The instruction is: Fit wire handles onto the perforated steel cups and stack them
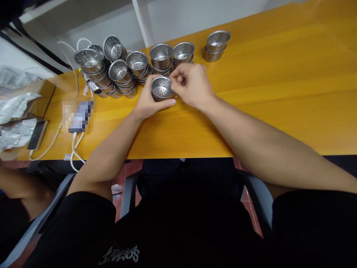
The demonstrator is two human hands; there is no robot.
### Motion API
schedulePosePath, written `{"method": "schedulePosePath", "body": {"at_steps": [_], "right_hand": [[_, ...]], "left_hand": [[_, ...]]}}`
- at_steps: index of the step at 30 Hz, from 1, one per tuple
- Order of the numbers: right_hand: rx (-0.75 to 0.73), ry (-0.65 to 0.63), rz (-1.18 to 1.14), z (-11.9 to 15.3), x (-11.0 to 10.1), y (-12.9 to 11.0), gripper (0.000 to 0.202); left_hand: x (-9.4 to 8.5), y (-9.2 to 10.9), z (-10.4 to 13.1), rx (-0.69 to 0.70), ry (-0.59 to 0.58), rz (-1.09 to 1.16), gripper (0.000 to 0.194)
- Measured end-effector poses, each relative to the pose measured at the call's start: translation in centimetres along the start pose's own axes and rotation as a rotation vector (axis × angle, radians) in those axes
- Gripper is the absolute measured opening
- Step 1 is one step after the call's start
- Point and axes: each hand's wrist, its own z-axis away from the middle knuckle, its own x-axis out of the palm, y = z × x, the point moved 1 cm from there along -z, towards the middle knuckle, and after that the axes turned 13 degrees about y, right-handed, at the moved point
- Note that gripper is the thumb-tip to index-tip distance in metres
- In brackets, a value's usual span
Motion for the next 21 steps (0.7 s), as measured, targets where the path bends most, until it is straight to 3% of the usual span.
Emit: {"method": "schedulePosePath", "body": {"at_steps": [10, 15, 18, 21], "right_hand": [[0.038, 0.027, -0.044, 0.1, 0.6, 0.0, 0.022], [0.051, 0.017, -0.171, -0.1, 0.8, -0.8, 0.022], [0.061, -0.078, -0.249, -0.3, -0.1, -1.3, 0.039], [0.094, -0.285, -0.335, -0.5, -1.2, -1.5, 0.053]], "left_hand": [[0.0, 1.2, 0.0, -0.045, 0.019, -0.035, 0.102], [-0.2, 1.8, -0.1, -0.082, 0.005, -0.061, 0.096], [-0.7, 2.3, -0.3, -0.119, -0.008, -0.033, 0.087], [-1.1, 2.6, -0.4, -0.148, -0.026, 0.012, 0.081]]}}
